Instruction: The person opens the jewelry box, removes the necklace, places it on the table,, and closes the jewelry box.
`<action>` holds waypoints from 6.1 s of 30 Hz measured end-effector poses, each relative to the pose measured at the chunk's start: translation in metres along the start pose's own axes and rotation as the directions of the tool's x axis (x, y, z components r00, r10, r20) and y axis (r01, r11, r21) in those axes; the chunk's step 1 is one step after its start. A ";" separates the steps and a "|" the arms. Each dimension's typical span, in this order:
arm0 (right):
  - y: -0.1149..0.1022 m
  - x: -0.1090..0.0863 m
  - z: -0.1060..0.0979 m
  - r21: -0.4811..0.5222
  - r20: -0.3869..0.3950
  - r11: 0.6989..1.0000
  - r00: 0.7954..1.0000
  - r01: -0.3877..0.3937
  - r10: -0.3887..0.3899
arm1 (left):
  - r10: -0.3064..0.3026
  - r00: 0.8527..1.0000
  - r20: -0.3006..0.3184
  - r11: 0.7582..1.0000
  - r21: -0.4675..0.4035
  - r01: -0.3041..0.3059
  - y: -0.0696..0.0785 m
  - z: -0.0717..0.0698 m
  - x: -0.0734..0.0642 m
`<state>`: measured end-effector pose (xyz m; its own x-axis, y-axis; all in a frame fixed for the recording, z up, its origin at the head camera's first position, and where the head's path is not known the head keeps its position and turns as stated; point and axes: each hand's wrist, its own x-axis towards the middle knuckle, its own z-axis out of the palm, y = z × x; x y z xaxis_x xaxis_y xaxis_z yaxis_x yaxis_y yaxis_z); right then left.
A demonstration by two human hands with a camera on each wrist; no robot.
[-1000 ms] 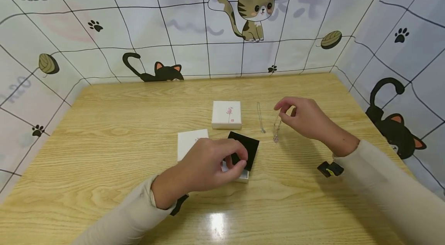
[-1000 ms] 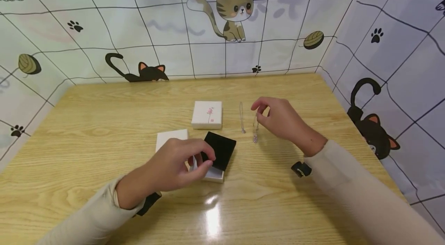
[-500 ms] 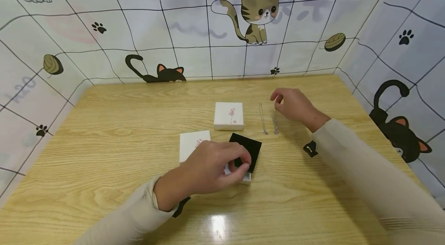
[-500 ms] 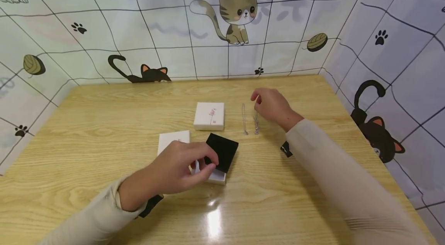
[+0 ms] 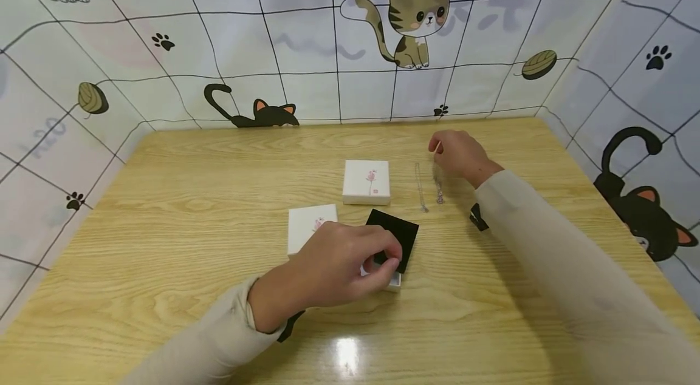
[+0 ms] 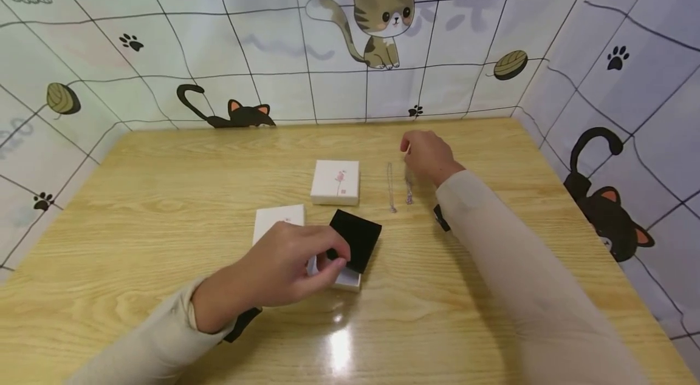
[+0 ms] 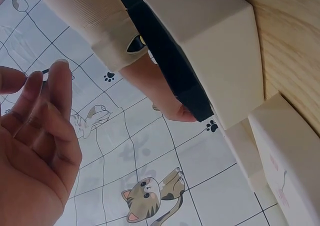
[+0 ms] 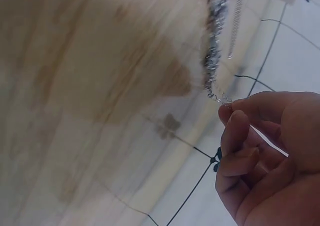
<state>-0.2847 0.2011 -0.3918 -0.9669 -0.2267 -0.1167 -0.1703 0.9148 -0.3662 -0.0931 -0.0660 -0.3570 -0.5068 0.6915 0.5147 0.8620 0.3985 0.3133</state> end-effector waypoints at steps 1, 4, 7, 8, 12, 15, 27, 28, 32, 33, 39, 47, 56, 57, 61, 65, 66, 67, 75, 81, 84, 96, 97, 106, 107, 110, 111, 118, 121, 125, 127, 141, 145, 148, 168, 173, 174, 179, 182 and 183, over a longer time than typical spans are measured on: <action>0.001 0.001 0.000 -0.001 0.005 1.000 1.000 -0.004 0.004 | -0.003 1.000 0.000 1.000 0.012 0.003 0.000 0.000 0.000; 0.003 0.005 0.001 -0.009 0.014 1.000 1.000 -0.011 0.012 | -0.014 1.000 0.003 0.999 0.045 0.014 0.000 0.002 0.000; 0.004 0.008 0.001 -0.022 0.022 1.000 1.000 -0.022 0.022 | -0.019 1.000 0.008 0.998 0.058 0.018 0.000 0.002 0.001; 0.005 0.009 0.002 -0.029 0.022 0.999 0.999 -0.025 0.025 | -0.018 1.000 0.008 0.998 0.061 0.017 0.000 0.002 0.001; 0.007 0.012 0.001 -0.047 0.019 0.998 0.999 -0.032 0.033 | -0.010 1.000 0.001 0.997 0.074 0.010 0.000 0.004 0.001; 0.008 0.013 0.001 -0.059 0.014 0.998 0.999 -0.035 0.036 | -0.008 1.000 -0.006 0.996 0.084 0.009 0.000 0.005 0.001; 0.007 0.010 0.005 -0.077 -0.003 0.997 1.000 -0.014 0.014 | -0.061 0.998 0.020 0.988 0.142 0.058 -0.005 0.008 -0.001; 0.006 0.009 0.004 -0.077 -0.006 0.997 1.000 -0.002 0.001 | -0.067 0.997 0.029 0.985 0.159 0.062 -0.005 0.008 -0.002; -0.003 0.000 0.004 -0.057 -0.027 0.996 0.998 0.063 -0.065 | -0.101 0.992 0.081 0.966 0.244 0.079 -0.009 0.009 -0.004; -0.006 -0.004 0.004 -0.049 -0.036 0.995 0.996 0.082 -0.084 | -0.110 0.989 0.098 0.960 0.268 0.080 -0.011 0.010 -0.004; -0.020 -0.033 0.002 -0.017 -0.088 0.983 0.979 0.182 -0.183 | -0.187 0.963 0.192 0.944 0.306 0.122 -0.017 0.011 -0.005; -0.041 -0.088 0.001 0.092 -0.062 0.969 0.973 0.229 -0.224 | -0.252 0.934 0.251 0.936 0.310 0.169 -0.025 0.006 -0.007; -0.058 -0.135 0.014 0.135 -0.044 0.945 0.955 0.297 -0.294 | -0.270 0.919 0.289 0.937 0.300 0.181 -0.027 0.006 -0.008; -0.058 -0.137 0.015 0.142 -0.038 0.944 0.955 0.298 -0.296 | -0.269 0.918 0.291 0.938 0.297 0.181 -0.028 0.006 -0.008; -0.056 -0.140 0.022 0.191 0.009 0.940 0.957 0.284 -0.291 | -0.266 0.916 0.301 0.940 0.290 0.178 -0.029 0.007 -0.008; -0.052 -0.136 0.029 0.232 0.065 0.937 0.957 0.260 -0.282 | -0.254 0.918 0.303 0.941 0.296 0.163 -0.030 0.009 -0.009; -0.051 -0.135 0.030 0.240 0.073 0.936 0.956 0.259 -0.283 | -0.250 0.920 0.303 0.941 0.298 0.157 -0.030 0.009 -0.009; -0.050 -0.135 0.031 0.246 0.079 0.934 0.955 0.259 -0.285 | -0.246 0.921 0.303 0.942 0.300 0.153 -0.030 0.010 -0.009; -0.045 -0.131 0.038 0.303 0.094 0.914 0.946 0.270 -0.311 | -0.246 0.919 0.307 0.940 0.305 0.150 -0.030 0.013 -0.010; -0.043 -0.132 0.039 0.384 0.097 0.889 0.947 0.250 -0.308 | -0.230 0.924 0.305 0.940 0.316 0.130 -0.031 0.014 -0.011; -0.045 -0.133 0.037 0.426 0.101 0.876 0.950 0.227 -0.295 | -0.230 0.924 0.304 0.936 0.328 0.126 -0.030 0.013 -0.011; -0.046 -0.136 0.035 0.568 0.142 0.797 0.930 0.205 -0.340 | -0.126 0.942 0.310 0.972 0.230 0.054 -0.029 0.011 -0.011; -0.046 -0.136 0.035 0.575 0.144 0.792 0.928 0.204 -0.343 | -0.113 0.944 0.309 0.973 0.225 0.043 -0.029 0.010 -0.011; -0.048 -0.139 0.030 0.579 0.084 0.786 0.943 0.218 -0.323 | -0.148 0.933 0.328 0.974 0.212 0.080 -0.032 0.008 -0.010; -0.048 -0.140 0.030 0.563 0.078 0.797 0.945 0.221 -0.317 | -0.161 0.929 0.333 0.973 0.213 0.093 -0.032 0.008 -0.010; -0.048 -0.141 0.030 0.532 0.094 0.815 0.940 0.231 -0.328 | -0.191 0.919 0.346 0.970 0.210 0.122 -0.035 0.007 -0.010; -0.048 -0.141 0.030 0.528 0.109 0.816 0.934 0.236 -0.340 | -0.199 0.915 0.351 0.969 0.209 0.131 -0.036 0.007 -0.010; -0.047 -0.140 0.035 0.554 0.229 0.810 0.901 0.190 -0.368 | -0.221 0.899 0.379 0.970 0.181 0.163 -0.038 0.006 -0.011; -0.046 -0.139 0.037 0.591 0.263 0.791 0.889 0.158 -0.374 | -0.222 0.892 0.395 0.972 0.159 0.172 -0.039 0.007 -0.012; -0.046 -0.139 0.039 0.624 0.300 0.773 0.880 0.110 -0.367 | -0.220 0.885 0.411 0.974 0.136 0.179 -0.039 0.007 -0.013; -0.047 -0.139 0.039 0.629 0.314 0.773 0.881 0.085 -0.353 | -0.217 0.884 0.414 0.975 0.129 0.179 -0.039 0.008 -0.013; -0.042 -0.134 0.044 0.640 0.334 0.764 0.865 0.083 -0.373 | -0.240 0.857 0.456 0.970 0.142 0.197 -0.039 0.011 -0.013; -0.041 -0.131 0.045 0.639 0.349 0.765 0.855 0.083 -0.384 | -0.243 0.856 0.456 0.969 0.153 0.193 -0.039 0.011 -0.014; -0.040 -0.130 0.046 0.651 0.350 0.754 0.850 0.081 -0.394 | -0.247 0.855 0.455 0.968 0.153 0.198 -0.039 0.011 -0.014; -0.041 -0.129 0.048 0.670 0.342 0.738 0.850 0.079 -0.401 | -0.271 0.831 0.485 0.962 0.164 0.218 -0.036 0.009 -0.013; -0.041 -0.129 0.049 0.679 0.338 0.730 0.849 0.079 -0.406 | -0.265 0.837 0.479 0.962 0.183 0.200 -0.035 0.009 -0.014; -0.041 -0.129 0.049 0.682 0.336 0.727 0.849 0.080 -0.408 | -0.259 0.841 0.474 0.964 0.184 0.193 -0.035 0.009 -0.014; -0.042 -0.128 0.049 0.687 0.337 0.723 0.850 0.070 -0.404 | -0.210 0.872 0.443 0.971 0.199 0.133 -0.032 0.010 -0.012; -0.042 -0.129 0.049 0.681 0.338 0.730 0.855 0.067 -0.394 | -0.190 0.882 0.431 0.969 0.225 0.099 -0.031 0.010 -0.011; -0.042 -0.129 0.049 0.678 0.338 0.732 0.856 0.067 -0.392 | -0.188 0.883 0.430 0.968 0.233 0.093 -0.031 0.010 -0.011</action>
<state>-0.1439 0.1755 -0.4066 -0.6965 -0.6654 -0.2687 -0.0608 0.4277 -0.9019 -0.1139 -0.0793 -0.3805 -0.6047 0.7947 0.0529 0.7902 0.5903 0.1649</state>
